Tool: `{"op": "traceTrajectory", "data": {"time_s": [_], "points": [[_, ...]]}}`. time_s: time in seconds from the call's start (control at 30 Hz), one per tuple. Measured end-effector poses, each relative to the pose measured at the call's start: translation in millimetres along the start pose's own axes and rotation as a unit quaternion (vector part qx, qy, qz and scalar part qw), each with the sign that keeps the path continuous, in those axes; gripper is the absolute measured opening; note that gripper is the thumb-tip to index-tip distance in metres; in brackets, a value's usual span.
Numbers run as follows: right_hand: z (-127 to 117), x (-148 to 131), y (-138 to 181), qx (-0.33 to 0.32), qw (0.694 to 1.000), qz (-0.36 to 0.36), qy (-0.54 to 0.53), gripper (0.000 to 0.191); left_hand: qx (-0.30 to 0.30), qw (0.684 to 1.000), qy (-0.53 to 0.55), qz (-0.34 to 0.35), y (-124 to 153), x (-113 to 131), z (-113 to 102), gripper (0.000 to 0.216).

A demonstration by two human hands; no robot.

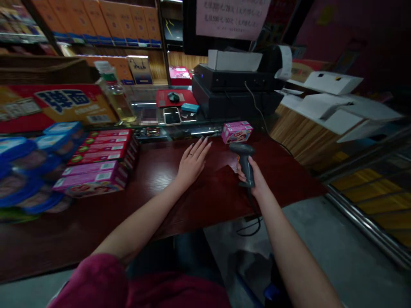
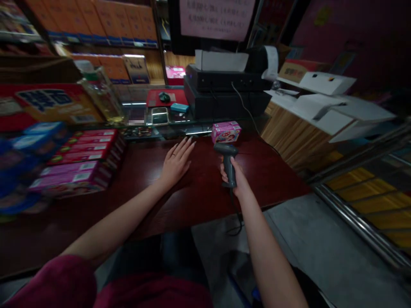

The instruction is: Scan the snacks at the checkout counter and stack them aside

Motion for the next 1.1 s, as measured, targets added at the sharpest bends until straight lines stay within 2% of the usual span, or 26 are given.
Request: {"op": "traceTrajectory", "data": {"time_s": [0.13, 0.33, 0.47, 0.57, 0.67, 0.77, 0.93, 1.1], "points": [[60.4, 39.1, -3.0, -0.054, 0.998, 0.037, 0.024, 0.050, -0.008, 0.997, -0.073, 0.002, 82.1, -14.9, -64.4, 0.073], [168.1, 106.7, 5.2, -0.156, 0.984, 0.069, 0.050, 0.053, 0.021, 0.985, -0.132, -0.111, 193.8, -44.8, -145.4, 0.068], [224.4, 142.9, 15.2, -0.200, 0.975, 0.078, 0.051, 0.051, 0.051, 0.958, -0.168, -0.227, 243.8, -62.7, -187.5, 0.068], [249.3, 160.2, 22.8, -0.215, 0.973, 0.070, 0.051, 0.052, 0.039, 0.943, -0.155, -0.291, 263.2, -73.5, -201.3, 0.072], [256.3, 167.7, 29.7, -0.222, 0.970, 0.069, 0.075, 0.052, 0.016, 0.941, -0.126, -0.314, 270.6, -79.0, -201.0, 0.075], [248.7, 165.9, 33.6, -0.207, 0.972, 0.063, 0.090, 0.051, 0.011, 0.948, -0.104, -0.300, 271.0, -77.9, -199.0, 0.069], [224.0, 152.7, 31.8, -0.155, 0.985, 0.039, 0.066, 0.049, -0.011, 0.981, -0.047, -0.186, 264.5, -71.1, -200.5, 0.050], [200.7, 141.0, 34.8, -0.123, 0.990, 0.011, 0.070, 0.048, -0.037, 0.994, -0.028, -0.099, 252.6, -63.2, -191.5, 0.043]]}}
Point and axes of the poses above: each hand's wrist, its own y-axis away from the middle knuckle, its own z-axis out of the palm, x = y × z, the point moved 3 cm from there along -y, towards the middle knuckle, and after that the axes turned 15 degrees about z, right-handed, at the moved point
